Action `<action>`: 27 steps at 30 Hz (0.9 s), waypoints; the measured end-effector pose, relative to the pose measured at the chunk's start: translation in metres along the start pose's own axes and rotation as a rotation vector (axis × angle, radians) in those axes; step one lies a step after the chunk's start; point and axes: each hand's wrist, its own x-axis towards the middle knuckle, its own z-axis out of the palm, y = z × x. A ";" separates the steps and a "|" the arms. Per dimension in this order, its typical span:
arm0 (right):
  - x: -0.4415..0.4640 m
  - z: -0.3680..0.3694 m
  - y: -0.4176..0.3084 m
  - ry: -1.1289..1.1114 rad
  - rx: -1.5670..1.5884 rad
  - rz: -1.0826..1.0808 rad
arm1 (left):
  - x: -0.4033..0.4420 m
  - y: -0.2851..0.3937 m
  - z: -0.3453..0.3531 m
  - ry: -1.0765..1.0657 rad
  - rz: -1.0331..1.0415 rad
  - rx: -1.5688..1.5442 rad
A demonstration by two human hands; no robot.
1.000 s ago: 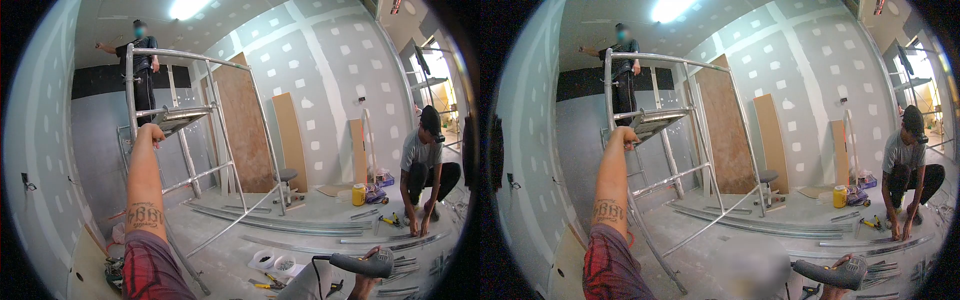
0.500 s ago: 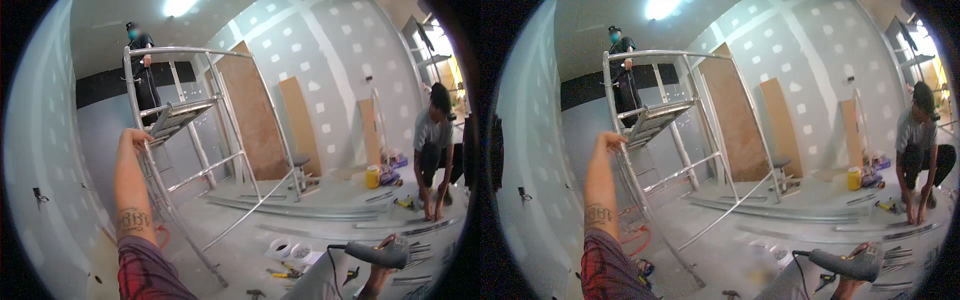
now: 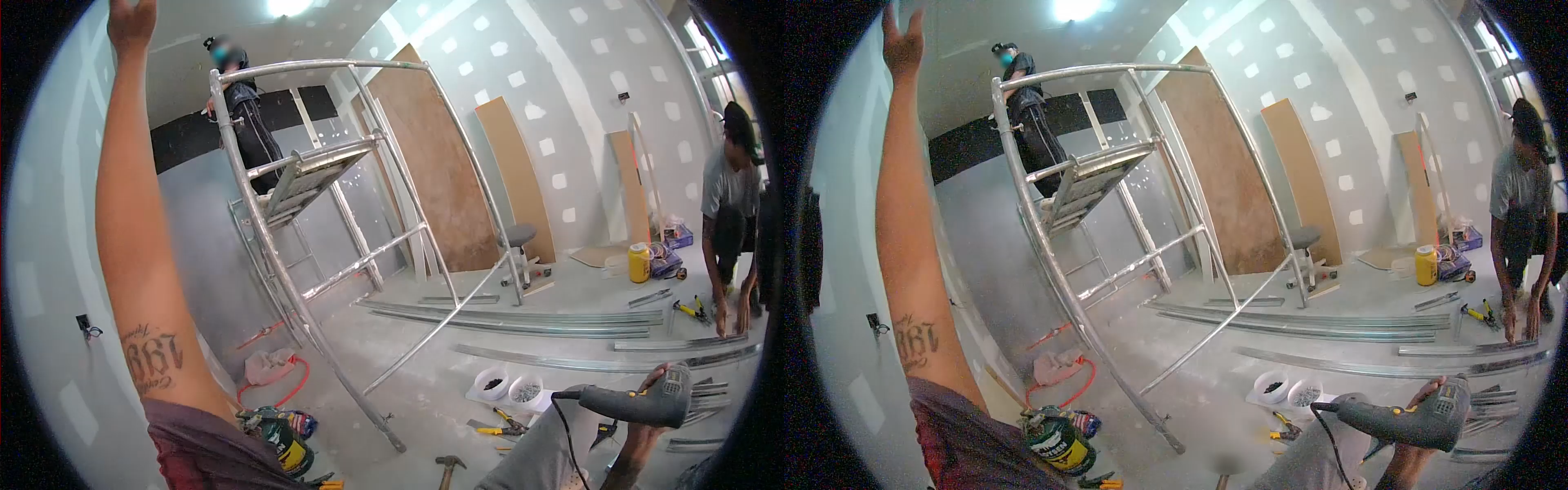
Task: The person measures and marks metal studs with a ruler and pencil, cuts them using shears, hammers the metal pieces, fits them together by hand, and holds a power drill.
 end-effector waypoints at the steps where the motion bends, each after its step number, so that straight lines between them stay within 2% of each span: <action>1: -0.003 0.010 0.010 0.116 -0.024 -0.049 | 0.018 0.007 0.006 0.069 0.199 0.039; 5: -0.014 0.041 0.032 0.171 0.007 -0.019 | 0.050 0.043 0.003 0.025 0.294 0.040; 8: -0.016 0.048 0.035 0.194 0.061 0.073 | 0.056 0.049 0.002 -0.056 0.193 -0.091; 10: -0.016 0.055 0.047 -0.248 -0.049 0.156 | 0.052 0.053 0.002 -0.016 0.112 -0.034; 14: -0.015 0.044 0.040 -0.098 0.015 0.110 | 0.066 0.064 -0.016 -0.127 0.119 -0.090; 16: -0.013 0.038 0.036 -0.062 0.009 0.108 | 0.066 0.074 -0.023 -0.246 -0.040 -0.259; 23: -0.015 0.039 0.032 0.029 0.069 0.090 | 0.065 0.070 -0.018 -0.236 -0.024 -0.261; 25: -0.014 0.038 0.031 0.083 0.068 0.048 | 0.056 0.066 -0.011 -0.074 -0.014 -0.043; 27: -0.012 0.030 0.028 0.013 0.023 0.055 | 0.051 0.066 -0.009 -0.090 -0.051 -0.037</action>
